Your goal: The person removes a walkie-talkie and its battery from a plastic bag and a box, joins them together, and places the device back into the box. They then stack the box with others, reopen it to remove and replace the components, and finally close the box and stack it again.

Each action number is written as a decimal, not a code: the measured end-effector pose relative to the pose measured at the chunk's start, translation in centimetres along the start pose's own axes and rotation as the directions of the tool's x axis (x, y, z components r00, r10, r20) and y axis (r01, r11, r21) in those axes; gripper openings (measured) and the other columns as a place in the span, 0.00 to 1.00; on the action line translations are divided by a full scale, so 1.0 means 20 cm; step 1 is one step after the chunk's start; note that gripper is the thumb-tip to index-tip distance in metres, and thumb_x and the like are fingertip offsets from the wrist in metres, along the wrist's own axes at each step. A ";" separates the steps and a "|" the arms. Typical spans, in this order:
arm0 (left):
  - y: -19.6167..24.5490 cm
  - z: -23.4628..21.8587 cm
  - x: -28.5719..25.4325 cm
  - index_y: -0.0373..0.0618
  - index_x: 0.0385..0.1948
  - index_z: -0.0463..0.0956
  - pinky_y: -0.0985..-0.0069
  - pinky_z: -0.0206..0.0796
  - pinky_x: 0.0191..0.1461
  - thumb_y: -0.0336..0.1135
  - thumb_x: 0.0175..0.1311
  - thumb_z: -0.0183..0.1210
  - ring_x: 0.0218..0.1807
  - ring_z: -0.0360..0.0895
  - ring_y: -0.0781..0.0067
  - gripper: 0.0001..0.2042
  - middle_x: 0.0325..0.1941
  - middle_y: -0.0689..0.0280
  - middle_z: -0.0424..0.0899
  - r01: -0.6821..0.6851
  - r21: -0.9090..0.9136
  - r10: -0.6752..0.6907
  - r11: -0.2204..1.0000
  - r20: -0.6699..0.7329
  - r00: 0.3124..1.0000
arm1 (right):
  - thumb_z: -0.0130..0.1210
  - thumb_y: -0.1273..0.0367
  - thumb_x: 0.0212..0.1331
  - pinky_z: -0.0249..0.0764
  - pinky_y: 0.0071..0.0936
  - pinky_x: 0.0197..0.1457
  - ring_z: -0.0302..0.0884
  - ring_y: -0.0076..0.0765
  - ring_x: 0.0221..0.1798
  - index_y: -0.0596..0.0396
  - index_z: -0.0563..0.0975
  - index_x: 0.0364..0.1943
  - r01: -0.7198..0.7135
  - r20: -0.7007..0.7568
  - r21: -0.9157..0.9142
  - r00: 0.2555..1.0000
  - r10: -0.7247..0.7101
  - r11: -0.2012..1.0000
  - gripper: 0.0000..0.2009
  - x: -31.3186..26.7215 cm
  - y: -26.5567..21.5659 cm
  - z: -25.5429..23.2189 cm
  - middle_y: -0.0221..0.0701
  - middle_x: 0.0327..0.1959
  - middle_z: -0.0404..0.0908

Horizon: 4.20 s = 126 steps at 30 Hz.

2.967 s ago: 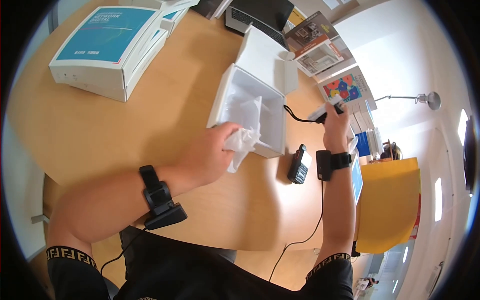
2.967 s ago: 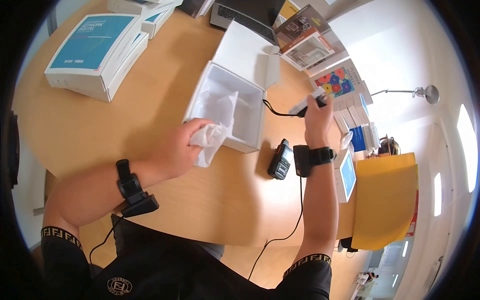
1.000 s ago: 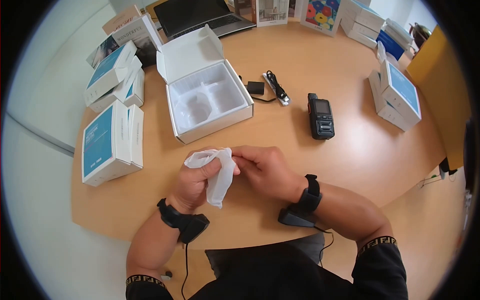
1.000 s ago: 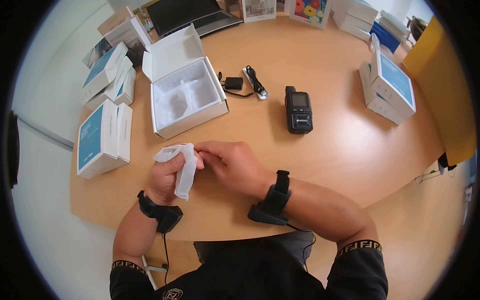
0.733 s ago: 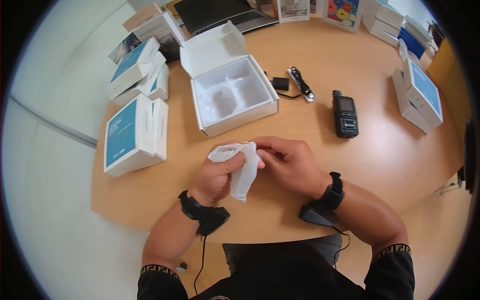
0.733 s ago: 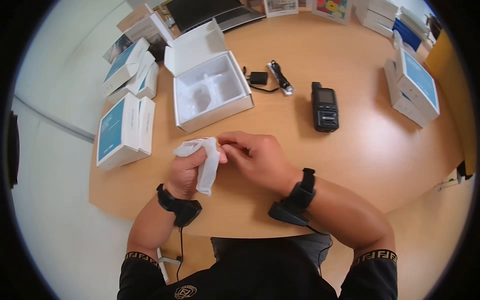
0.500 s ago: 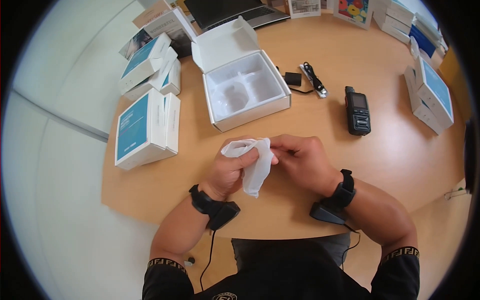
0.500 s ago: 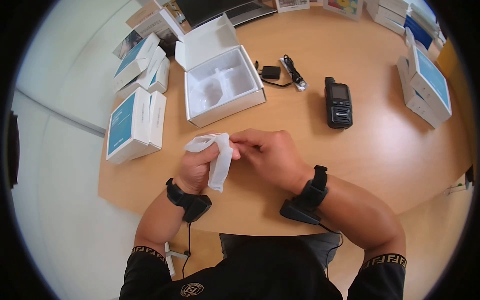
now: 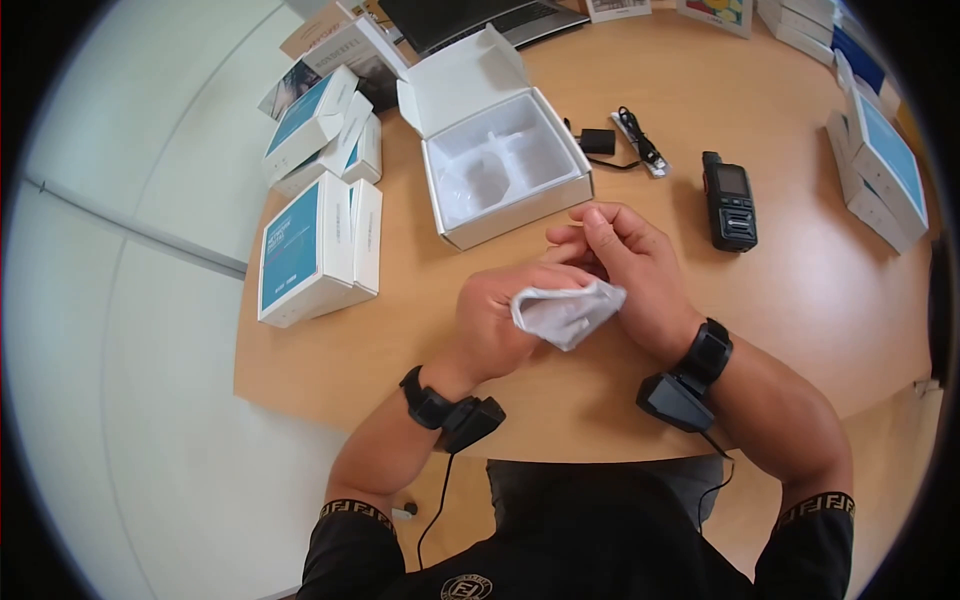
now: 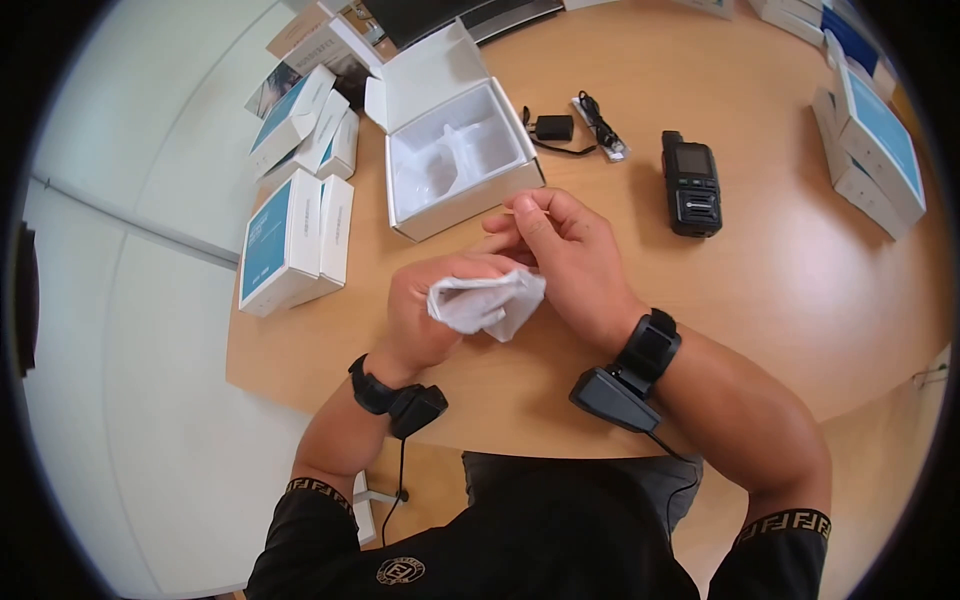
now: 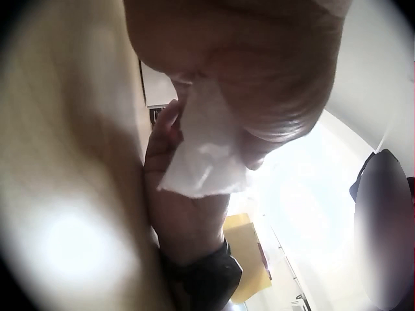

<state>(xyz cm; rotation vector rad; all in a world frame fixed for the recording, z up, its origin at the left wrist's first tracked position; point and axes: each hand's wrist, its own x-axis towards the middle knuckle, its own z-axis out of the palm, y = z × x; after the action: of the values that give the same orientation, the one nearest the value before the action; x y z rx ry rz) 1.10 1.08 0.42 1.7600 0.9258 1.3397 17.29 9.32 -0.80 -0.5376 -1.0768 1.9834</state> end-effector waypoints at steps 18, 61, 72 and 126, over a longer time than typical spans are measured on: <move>-0.02 0.09 0.13 0.39 0.46 0.75 0.75 0.74 0.47 0.28 0.65 0.65 0.44 0.79 0.77 0.11 0.44 0.66 0.81 0.556 -0.202 -0.588 0.806 -0.379 0.715 | 0.68 0.67 0.57 0.73 0.33 0.59 0.76 0.39 0.56 0.57 0.81 0.41 0.445 0.140 -0.616 0.873 -0.466 0.650 0.12 -0.02 -0.01 -0.04 0.37 0.55 0.77; -0.07 0.00 0.05 0.34 0.52 0.79 0.73 0.74 0.54 0.31 0.65 0.68 0.49 0.82 0.75 0.16 0.49 0.65 0.85 0.489 -0.448 -0.552 0.748 -0.012 0.833 | 0.59 0.69 0.63 0.80 0.37 0.45 0.84 0.40 0.30 0.57 0.78 0.57 0.212 0.223 -0.969 0.972 -0.076 -0.123 0.18 0.53 -0.51 -0.13 0.42 0.43 0.86; -0.07 -0.01 0.06 0.36 0.50 0.80 0.73 0.75 0.54 0.34 0.64 0.69 0.49 0.82 0.75 0.17 0.49 0.64 0.86 0.513 -0.428 -0.558 0.744 0.024 0.830 | 0.58 0.54 0.61 0.81 0.42 0.45 0.85 0.47 0.33 0.60 0.84 0.41 0.004 -0.031 -0.942 0.994 0.100 -0.335 0.20 0.67 -0.41 -0.13 0.48 0.43 0.84; -0.09 -0.02 0.05 0.37 0.50 0.81 0.72 0.73 0.54 0.38 0.62 0.69 0.47 0.84 0.70 0.18 0.46 0.60 0.88 0.449 -0.398 -0.479 0.800 0.028 0.877 | 0.60 0.64 0.64 0.85 0.27 0.43 0.83 0.30 0.38 0.66 0.80 0.44 -0.313 -0.285 -0.920 0.947 0.149 0.234 0.15 0.87 -0.81 -0.45 0.35 0.39 0.82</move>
<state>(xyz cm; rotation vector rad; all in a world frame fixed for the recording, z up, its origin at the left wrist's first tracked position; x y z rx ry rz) 0.63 2.98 -0.62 1.0868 0.9700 1.1656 20.24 33.05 7.84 -1.5467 -2.2050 1.1897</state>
